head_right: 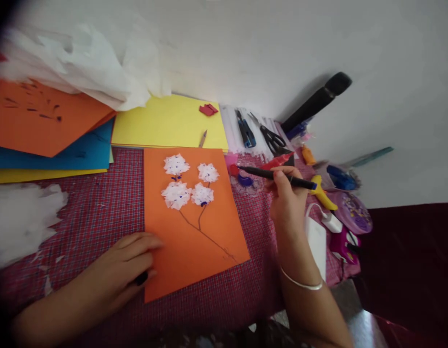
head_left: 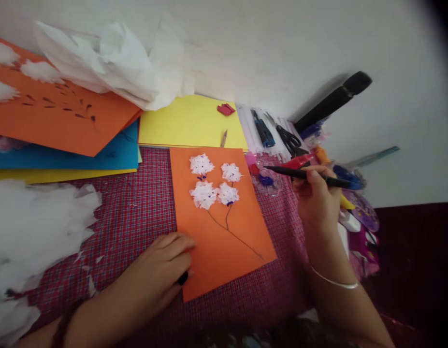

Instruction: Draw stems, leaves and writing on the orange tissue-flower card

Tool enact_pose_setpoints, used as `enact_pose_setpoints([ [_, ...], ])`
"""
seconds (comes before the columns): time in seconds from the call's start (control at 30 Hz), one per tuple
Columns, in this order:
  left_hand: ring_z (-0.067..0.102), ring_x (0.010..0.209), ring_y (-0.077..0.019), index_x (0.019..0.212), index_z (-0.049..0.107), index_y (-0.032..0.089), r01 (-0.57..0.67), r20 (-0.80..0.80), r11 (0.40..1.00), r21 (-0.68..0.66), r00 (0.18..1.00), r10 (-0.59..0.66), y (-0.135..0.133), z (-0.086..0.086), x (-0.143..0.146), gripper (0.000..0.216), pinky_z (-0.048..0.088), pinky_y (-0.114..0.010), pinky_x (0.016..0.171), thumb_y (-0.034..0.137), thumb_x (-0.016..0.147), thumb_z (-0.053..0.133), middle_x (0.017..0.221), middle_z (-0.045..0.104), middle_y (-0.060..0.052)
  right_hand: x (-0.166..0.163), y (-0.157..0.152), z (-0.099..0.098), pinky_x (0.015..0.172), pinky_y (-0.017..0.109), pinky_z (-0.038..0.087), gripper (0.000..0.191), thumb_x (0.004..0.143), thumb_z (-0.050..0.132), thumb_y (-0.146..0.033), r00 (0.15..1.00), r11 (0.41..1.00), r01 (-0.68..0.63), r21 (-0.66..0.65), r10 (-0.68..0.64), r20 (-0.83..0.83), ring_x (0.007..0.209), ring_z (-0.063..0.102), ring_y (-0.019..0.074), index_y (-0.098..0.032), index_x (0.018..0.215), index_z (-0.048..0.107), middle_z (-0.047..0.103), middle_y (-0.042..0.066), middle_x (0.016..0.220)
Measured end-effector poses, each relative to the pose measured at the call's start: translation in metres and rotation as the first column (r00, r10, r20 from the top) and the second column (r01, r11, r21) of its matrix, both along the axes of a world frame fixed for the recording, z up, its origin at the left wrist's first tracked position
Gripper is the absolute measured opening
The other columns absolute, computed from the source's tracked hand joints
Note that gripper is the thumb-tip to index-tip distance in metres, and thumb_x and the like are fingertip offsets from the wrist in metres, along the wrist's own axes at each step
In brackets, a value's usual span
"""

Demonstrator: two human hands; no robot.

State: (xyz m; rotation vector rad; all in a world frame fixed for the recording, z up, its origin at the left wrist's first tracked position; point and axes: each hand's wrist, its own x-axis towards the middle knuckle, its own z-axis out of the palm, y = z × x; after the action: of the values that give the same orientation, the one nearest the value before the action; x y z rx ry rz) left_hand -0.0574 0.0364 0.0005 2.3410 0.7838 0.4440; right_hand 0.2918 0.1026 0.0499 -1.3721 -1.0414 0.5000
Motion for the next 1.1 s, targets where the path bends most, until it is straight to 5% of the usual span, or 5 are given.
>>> enact_pose_setpoints([
  [0.33, 0.055, 0.111, -0.0210, 0.087, 0.063, 0.018, 0.003, -0.048, 0.999, -0.043, 0.999, -0.005, -0.003, 0.003, 0.001, 0.017, 0.047, -0.037, 0.099, 0.002, 0.082, 0.058, 0.117, 0.064, -0.005, -0.092, 0.017, -0.017, 0.057, 0.028, 0.049, 0.011, 0.084, 0.068, -0.032, 0.887, 0.898, -0.382, -0.221, 0.423, 0.187, 0.061, 0.061, 0.0139, -0.023, 0.088, 0.064, 0.065, -0.001, 0.070],
  [0.83, 0.057, 0.109, -0.0201, 0.086, 0.062, 0.018, 0.017, -0.042, 0.999, -0.051, 0.999, -0.019, 0.000, 0.008, 0.002, 0.016, 0.047, -0.035, 0.098, 0.004, 0.084, 0.054, 0.114, 0.066, -0.006, -0.103, 0.033, -0.038, 0.058, 0.028, 0.047, 0.009, 0.084, 0.066, -0.030, 0.878, 0.890, -0.383, -0.246, 0.433, 0.201, 0.063, 0.061, 0.0142, -0.022, 0.085, 0.064, 0.064, -0.001, 0.075],
  [1.1, 0.058, 0.106, -0.0200, 0.084, 0.061, 0.018, 0.009, -0.026, 0.999, -0.051, 1.000, -0.010, 0.000, 0.006, 0.002, 0.014, 0.048, -0.034, 0.095, 0.005, 0.083, 0.058, 0.113, 0.066, -0.005, -0.099, 0.035, -0.031, 0.051, 0.026, 0.044, 0.005, 0.080, 0.066, -0.022, 0.896, 0.901, -0.364, -0.236, 0.408, 0.174, 0.055, 0.055, 0.0127, -0.022, 0.077, 0.063, 0.060, -0.003, 0.062],
])
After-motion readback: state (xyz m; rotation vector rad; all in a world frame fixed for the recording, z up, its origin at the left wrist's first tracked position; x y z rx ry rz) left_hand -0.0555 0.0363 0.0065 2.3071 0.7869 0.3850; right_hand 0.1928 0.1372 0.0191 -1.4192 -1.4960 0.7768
